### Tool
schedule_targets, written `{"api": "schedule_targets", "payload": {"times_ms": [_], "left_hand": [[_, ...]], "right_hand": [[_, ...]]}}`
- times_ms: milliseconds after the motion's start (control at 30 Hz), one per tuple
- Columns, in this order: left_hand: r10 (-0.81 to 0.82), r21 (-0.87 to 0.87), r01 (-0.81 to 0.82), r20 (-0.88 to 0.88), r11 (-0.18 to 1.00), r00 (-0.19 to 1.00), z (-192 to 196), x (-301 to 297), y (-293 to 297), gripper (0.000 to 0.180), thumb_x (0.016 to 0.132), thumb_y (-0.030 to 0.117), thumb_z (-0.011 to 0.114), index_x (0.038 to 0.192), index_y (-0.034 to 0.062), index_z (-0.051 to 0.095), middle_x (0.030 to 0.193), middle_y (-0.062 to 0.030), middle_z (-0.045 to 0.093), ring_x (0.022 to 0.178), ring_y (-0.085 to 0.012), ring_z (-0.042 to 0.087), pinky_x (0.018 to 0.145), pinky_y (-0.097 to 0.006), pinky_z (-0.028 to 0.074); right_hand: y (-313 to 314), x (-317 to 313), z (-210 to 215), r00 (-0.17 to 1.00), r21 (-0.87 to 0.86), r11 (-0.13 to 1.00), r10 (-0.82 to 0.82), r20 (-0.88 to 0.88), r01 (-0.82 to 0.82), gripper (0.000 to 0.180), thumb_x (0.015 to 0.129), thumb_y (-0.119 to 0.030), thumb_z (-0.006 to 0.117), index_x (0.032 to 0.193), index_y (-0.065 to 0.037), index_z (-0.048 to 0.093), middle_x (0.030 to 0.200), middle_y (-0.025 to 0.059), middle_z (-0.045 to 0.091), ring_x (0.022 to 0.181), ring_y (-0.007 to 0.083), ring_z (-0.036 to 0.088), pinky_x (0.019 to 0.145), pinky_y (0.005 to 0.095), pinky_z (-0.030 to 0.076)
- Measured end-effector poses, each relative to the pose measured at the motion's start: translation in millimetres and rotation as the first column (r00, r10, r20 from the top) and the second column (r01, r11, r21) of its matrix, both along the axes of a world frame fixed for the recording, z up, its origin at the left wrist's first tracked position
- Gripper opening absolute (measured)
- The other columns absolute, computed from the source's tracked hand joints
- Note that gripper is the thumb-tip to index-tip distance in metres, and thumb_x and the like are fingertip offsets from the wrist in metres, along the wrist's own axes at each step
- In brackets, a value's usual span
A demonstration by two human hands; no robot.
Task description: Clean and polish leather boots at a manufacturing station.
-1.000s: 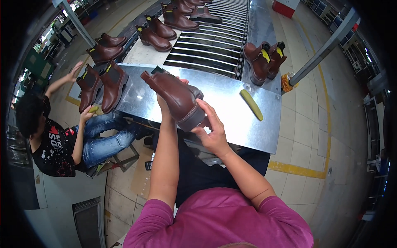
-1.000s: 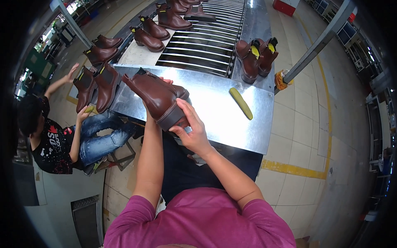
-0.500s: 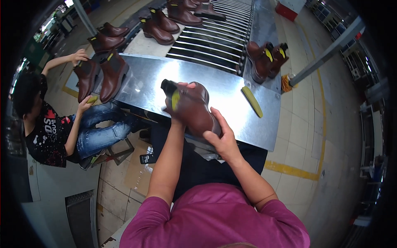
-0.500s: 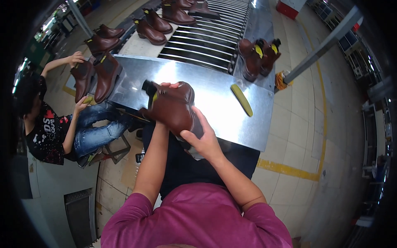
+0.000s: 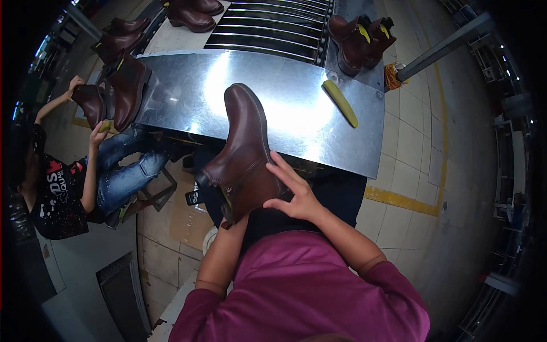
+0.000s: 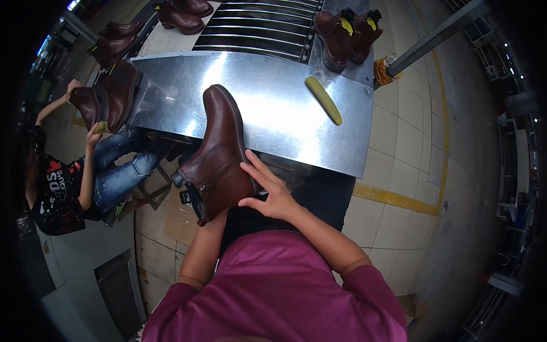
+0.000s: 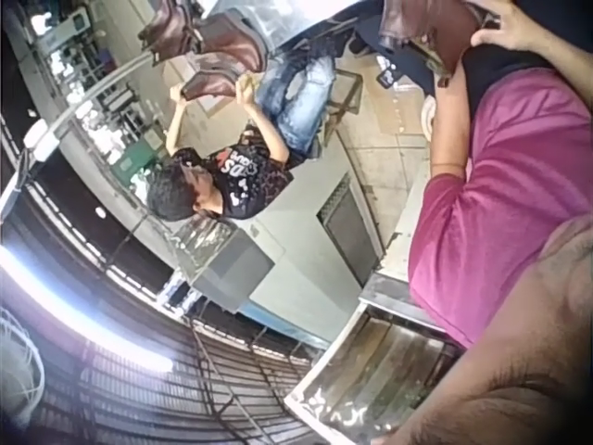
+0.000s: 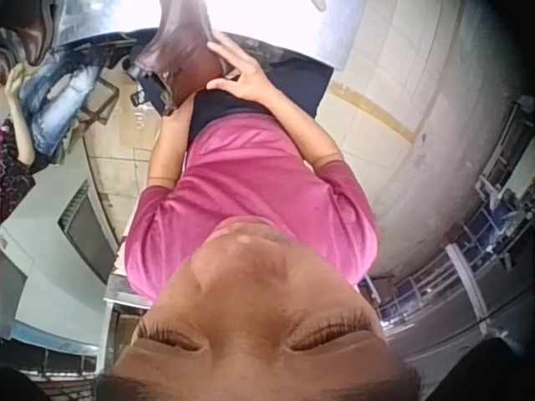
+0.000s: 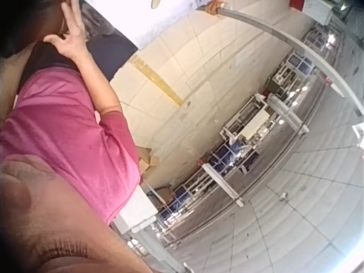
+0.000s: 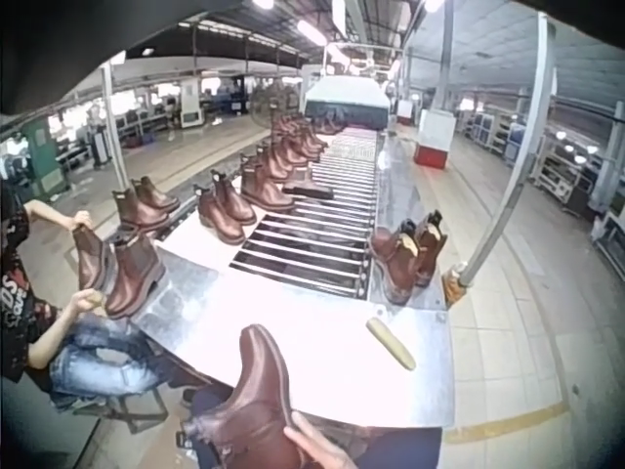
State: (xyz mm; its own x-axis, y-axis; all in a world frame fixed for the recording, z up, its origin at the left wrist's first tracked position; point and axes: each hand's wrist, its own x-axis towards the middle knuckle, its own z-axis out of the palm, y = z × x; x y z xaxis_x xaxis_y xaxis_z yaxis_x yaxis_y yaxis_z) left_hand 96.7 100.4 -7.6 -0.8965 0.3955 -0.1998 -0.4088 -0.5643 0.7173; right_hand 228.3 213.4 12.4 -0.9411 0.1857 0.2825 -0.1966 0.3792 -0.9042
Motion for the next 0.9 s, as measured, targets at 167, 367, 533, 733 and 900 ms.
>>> {"api": "schedule_targets", "payload": {"times_ms": [167,367,533,733,900], "left_hand": [[-0.061,0.077,0.048,0.188,0.996,0.980,-14,1,-8,0.052,0.107,0.044,0.053,0.139,0.0027,0.054,0.130,-0.0145,0.061,0.115,-0.0250,0.064,0.103,-0.039,0.052],[-0.164,0.208,0.094,0.353,0.974,0.921,-24,17,-17,0.056,0.106,0.050,0.052,0.139,0.0033,0.054,0.127,-0.0151,0.062,0.112,-0.0251,0.065,0.099,-0.039,0.054],[-0.357,0.376,0.213,0.372,0.902,0.857,-39,17,-16,0.060,0.106,0.054,0.052,0.138,0.0038,0.055,0.124,-0.0155,0.064,0.108,-0.0253,0.066,0.096,-0.039,0.055],[-0.412,-0.079,0.452,0.296,0.888,0.862,-10,28,-27,0.071,0.104,0.066,0.049,0.137,0.0039,0.056,0.113,-0.0151,0.068,0.101,-0.0261,0.069,0.093,-0.040,0.057],[-0.151,-0.276,0.130,-0.055,0.952,0.987,27,4,-60,0.063,0.105,0.042,0.058,0.152,0.0036,0.045,0.150,-0.0150,0.049,0.135,-0.0259,0.051,0.102,-0.038,0.050]], "right_hand": [[-3,1,-8,1.000,0.006,1.000,0.007,-0.004,-0.007,0.087,0.079,-0.026,0.091,0.152,-0.005,0.050,0.168,0.0225,0.030,0.155,0.0387,0.034,0.122,0.0455,0.034],[23,-2,1,0.993,0.239,0.965,-0.101,-0.056,0.111,0.055,0.083,-0.014,0.085,0.134,-0.005,0.068,0.148,0.0152,0.061,0.147,0.0392,0.046,0.116,0.0454,0.042],[54,-61,22,0.915,0.059,0.913,-0.402,-0.044,0.404,0.047,0.093,-0.022,0.078,0.134,-0.003,0.067,0.139,0.0178,0.065,0.138,0.0351,0.055,0.114,0.0462,0.046],[75,-145,39,0.919,-0.311,0.900,-0.196,0.341,0.307,0.092,0.079,-0.054,0.086,0.146,-0.001,0.054,0.131,0.0239,0.066,0.117,0.0305,0.067,0.098,0.0394,0.055],[90,-145,43,0.930,-0.609,0.706,-0.315,0.189,0.362,0.057,0.085,-0.046,0.085,0.119,-0.003,0.071,0.106,0.0099,0.073,0.098,0.0188,0.069,0.090,0.0340,0.055]]}}
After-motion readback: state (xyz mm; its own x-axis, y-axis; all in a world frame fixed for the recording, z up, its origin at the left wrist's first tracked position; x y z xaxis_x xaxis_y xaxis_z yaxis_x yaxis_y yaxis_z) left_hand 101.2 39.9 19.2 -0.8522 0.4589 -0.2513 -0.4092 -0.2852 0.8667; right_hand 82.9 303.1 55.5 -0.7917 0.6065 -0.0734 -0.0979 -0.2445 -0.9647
